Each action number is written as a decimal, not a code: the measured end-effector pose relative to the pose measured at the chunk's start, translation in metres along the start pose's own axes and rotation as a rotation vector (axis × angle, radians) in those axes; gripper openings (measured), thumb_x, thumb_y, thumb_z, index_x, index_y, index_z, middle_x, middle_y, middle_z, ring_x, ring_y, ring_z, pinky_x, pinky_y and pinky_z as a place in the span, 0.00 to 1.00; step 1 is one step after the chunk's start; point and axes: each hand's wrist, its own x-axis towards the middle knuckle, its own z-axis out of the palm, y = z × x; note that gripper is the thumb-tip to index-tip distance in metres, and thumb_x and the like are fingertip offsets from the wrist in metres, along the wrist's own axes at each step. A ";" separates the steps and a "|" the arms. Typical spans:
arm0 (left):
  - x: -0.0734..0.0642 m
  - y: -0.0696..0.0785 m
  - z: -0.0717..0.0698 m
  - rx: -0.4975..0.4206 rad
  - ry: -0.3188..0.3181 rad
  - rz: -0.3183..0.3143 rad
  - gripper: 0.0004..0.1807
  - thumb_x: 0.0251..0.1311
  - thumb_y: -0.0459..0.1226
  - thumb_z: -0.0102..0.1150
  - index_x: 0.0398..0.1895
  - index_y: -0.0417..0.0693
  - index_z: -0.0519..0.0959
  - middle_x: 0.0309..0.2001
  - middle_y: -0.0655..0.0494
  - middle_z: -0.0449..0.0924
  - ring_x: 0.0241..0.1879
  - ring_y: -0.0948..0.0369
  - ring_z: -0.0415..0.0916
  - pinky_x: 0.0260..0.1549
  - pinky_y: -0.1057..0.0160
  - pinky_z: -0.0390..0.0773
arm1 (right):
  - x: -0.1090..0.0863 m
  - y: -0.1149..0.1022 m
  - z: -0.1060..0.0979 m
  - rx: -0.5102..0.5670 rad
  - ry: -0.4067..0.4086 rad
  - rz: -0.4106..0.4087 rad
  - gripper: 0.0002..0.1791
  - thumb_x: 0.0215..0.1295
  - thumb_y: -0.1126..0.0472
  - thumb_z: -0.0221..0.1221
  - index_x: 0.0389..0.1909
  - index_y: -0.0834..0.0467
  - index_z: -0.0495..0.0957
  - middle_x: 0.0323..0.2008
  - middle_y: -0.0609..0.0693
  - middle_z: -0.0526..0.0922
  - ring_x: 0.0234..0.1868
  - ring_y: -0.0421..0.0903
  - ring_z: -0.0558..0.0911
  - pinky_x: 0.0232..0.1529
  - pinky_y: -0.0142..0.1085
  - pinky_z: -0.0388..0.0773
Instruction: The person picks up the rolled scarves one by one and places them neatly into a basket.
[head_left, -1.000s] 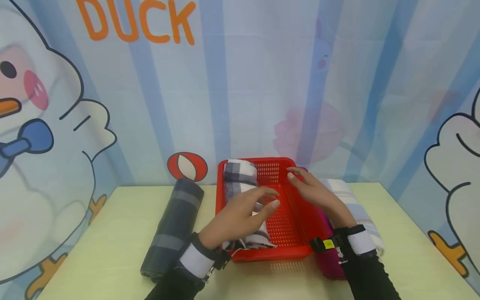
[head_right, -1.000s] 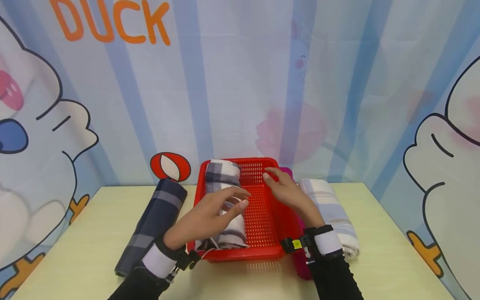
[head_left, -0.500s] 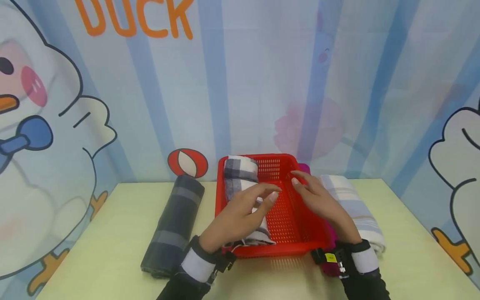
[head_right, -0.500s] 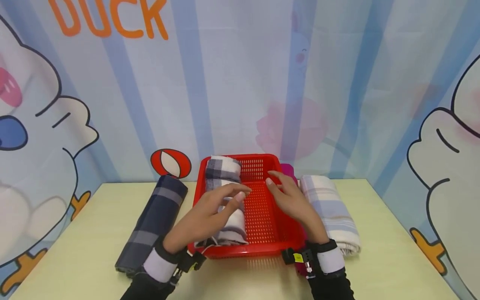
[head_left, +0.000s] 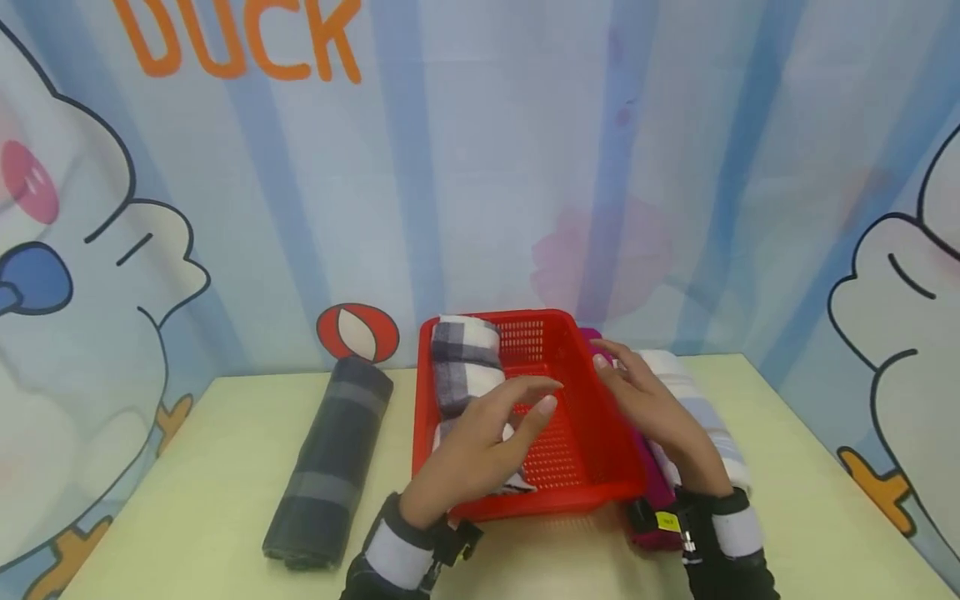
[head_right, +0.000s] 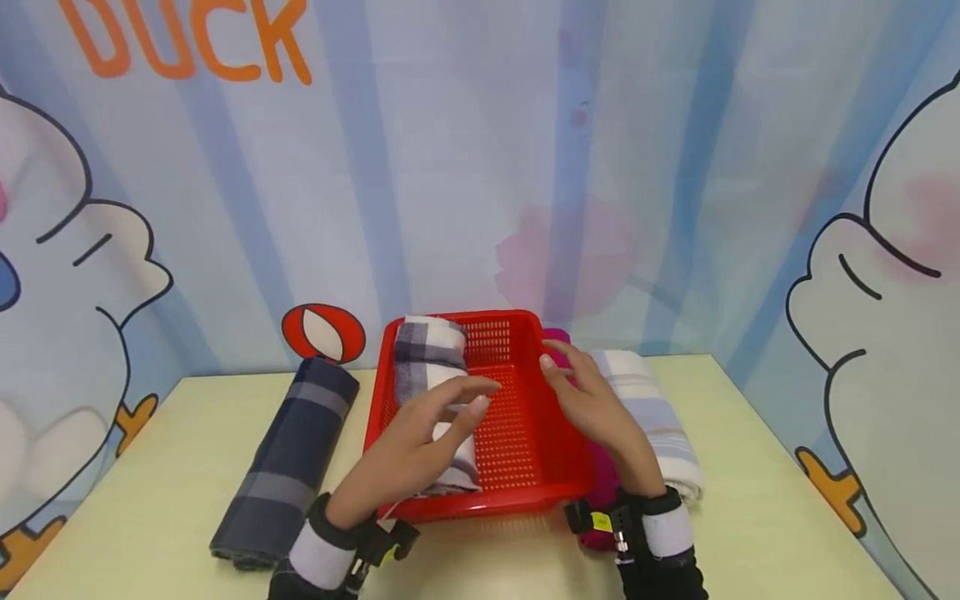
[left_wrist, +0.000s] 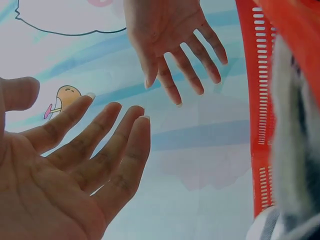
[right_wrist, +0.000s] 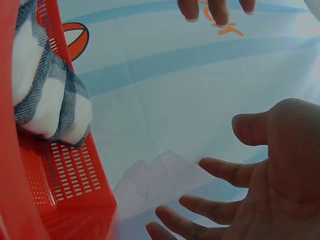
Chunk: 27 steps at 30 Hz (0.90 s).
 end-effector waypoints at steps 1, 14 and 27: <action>-0.002 -0.001 0.001 0.003 -0.002 -0.011 0.26 0.72 0.57 0.45 0.66 0.59 0.71 0.60 0.63 0.79 0.51 0.65 0.76 0.48 0.66 0.79 | 0.000 0.001 0.000 -0.006 -0.004 0.012 0.35 0.78 0.43 0.43 0.77 0.55 0.49 0.71 0.67 0.63 0.65 0.67 0.72 0.57 0.59 0.77; -0.012 0.004 0.021 0.081 -0.042 -0.010 0.28 0.71 0.60 0.42 0.67 0.58 0.69 0.59 0.60 0.78 0.54 0.63 0.78 0.54 0.58 0.82 | -0.005 0.022 -0.007 -0.021 0.003 0.061 0.34 0.79 0.44 0.42 0.78 0.54 0.48 0.77 0.65 0.50 0.74 0.68 0.59 0.70 0.62 0.60; -0.006 0.009 0.041 0.038 -0.126 0.050 0.29 0.73 0.60 0.40 0.67 0.54 0.70 0.58 0.60 0.79 0.53 0.66 0.78 0.52 0.65 0.81 | -0.001 0.035 -0.028 0.081 -0.052 0.056 0.35 0.78 0.42 0.41 0.79 0.51 0.47 0.79 0.62 0.46 0.76 0.69 0.52 0.65 0.62 0.70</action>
